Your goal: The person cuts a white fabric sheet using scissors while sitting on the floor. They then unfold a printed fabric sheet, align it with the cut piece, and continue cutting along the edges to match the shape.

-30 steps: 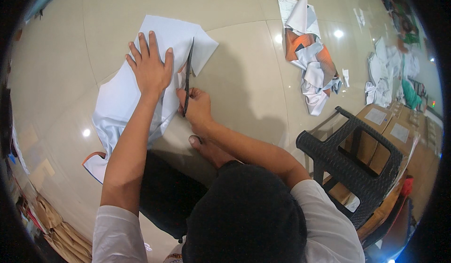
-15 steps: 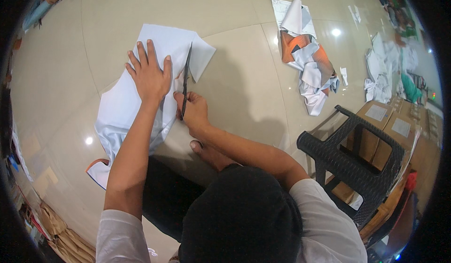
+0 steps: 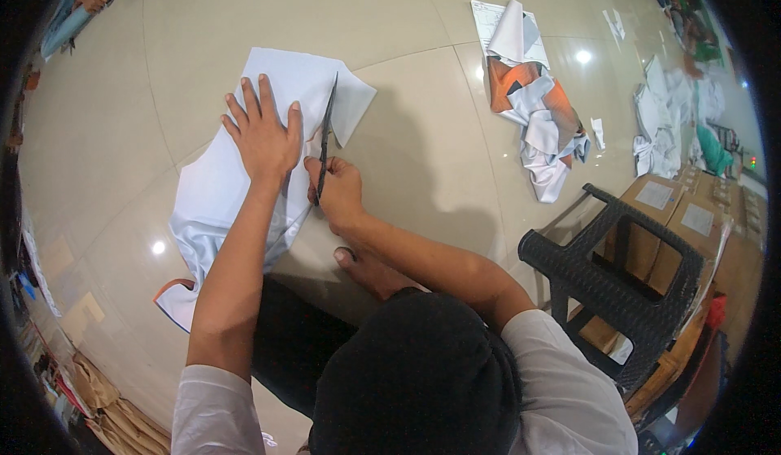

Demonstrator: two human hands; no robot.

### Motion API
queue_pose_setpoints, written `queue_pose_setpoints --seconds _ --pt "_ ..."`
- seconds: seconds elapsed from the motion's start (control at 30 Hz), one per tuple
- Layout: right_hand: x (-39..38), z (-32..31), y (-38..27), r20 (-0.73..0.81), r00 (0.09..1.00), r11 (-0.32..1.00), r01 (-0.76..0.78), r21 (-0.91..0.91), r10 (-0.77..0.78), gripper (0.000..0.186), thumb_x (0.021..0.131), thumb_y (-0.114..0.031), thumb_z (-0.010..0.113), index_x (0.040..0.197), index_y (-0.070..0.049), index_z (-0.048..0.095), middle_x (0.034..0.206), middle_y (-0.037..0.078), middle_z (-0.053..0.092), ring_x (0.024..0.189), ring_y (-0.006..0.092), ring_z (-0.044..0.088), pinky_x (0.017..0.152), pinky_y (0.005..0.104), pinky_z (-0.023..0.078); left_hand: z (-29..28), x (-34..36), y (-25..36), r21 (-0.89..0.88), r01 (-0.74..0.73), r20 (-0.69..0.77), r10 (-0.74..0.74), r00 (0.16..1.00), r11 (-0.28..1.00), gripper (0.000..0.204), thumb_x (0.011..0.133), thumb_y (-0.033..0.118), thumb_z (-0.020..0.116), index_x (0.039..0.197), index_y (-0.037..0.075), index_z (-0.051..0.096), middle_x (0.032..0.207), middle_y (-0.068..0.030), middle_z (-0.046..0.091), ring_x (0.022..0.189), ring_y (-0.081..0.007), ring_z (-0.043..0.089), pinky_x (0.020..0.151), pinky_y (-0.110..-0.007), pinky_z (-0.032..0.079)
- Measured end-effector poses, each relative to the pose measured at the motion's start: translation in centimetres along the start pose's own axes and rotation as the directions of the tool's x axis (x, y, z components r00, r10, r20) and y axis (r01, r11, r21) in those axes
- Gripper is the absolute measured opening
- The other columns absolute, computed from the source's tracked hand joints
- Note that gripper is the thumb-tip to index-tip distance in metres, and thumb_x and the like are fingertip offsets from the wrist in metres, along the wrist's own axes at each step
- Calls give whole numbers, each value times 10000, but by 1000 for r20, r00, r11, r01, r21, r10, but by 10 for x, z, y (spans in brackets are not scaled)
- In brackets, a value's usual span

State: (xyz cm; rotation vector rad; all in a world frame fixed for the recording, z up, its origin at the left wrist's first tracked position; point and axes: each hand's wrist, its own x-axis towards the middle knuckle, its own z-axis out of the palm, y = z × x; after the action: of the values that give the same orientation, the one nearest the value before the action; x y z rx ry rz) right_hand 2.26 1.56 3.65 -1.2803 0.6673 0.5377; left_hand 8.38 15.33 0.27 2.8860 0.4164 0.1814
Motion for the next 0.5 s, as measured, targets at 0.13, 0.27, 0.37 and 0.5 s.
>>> queue_pose_setpoints --seconds 0.13,0.27,0.37,0.5 --pt "0 1 -1 6 1000 1000 -7 18 7 267 936 -220 775 870 -8 626 659 44 602 536 144 570 506 303 435 0 0 0 -5 0 0 0 1000 1000 801 1075 557 464 1719 109 304 1788 -211 230 1635 -524 126 1308 -677 76" --pt "0 1 1 15 1000 1000 -9 24 8 263 935 -213 773 858 -17 618 660 45 603 536 145 571 503 304 433 0 0 0 -9 0 1 0 1000 1000 803 1074 558 463 1720 110 302 1790 -209 226 1637 -519 125 1309 -676 73" --pt "0 2 1 29 1000 1000 -11 28 10 271 938 -216 776 845 -24 610 655 46 600 533 149 569 502 305 428 -1 0 0 -1 3 5 -3 1000 1000 803 1074 557 465 1720 110 301 1790 -209 224 1638 -516 125 1310 -673 71" --pt "1 5 -8 51 998 999 -36 41 34 273 955 -246 776 891 -40 609 719 28 580 582 150 569 561 306 461 -1 0 1 -4 6 11 -5 1000 1000 802 1074 555 466 1721 112 299 1790 -209 226 1639 -515 125 1312 -670 71"
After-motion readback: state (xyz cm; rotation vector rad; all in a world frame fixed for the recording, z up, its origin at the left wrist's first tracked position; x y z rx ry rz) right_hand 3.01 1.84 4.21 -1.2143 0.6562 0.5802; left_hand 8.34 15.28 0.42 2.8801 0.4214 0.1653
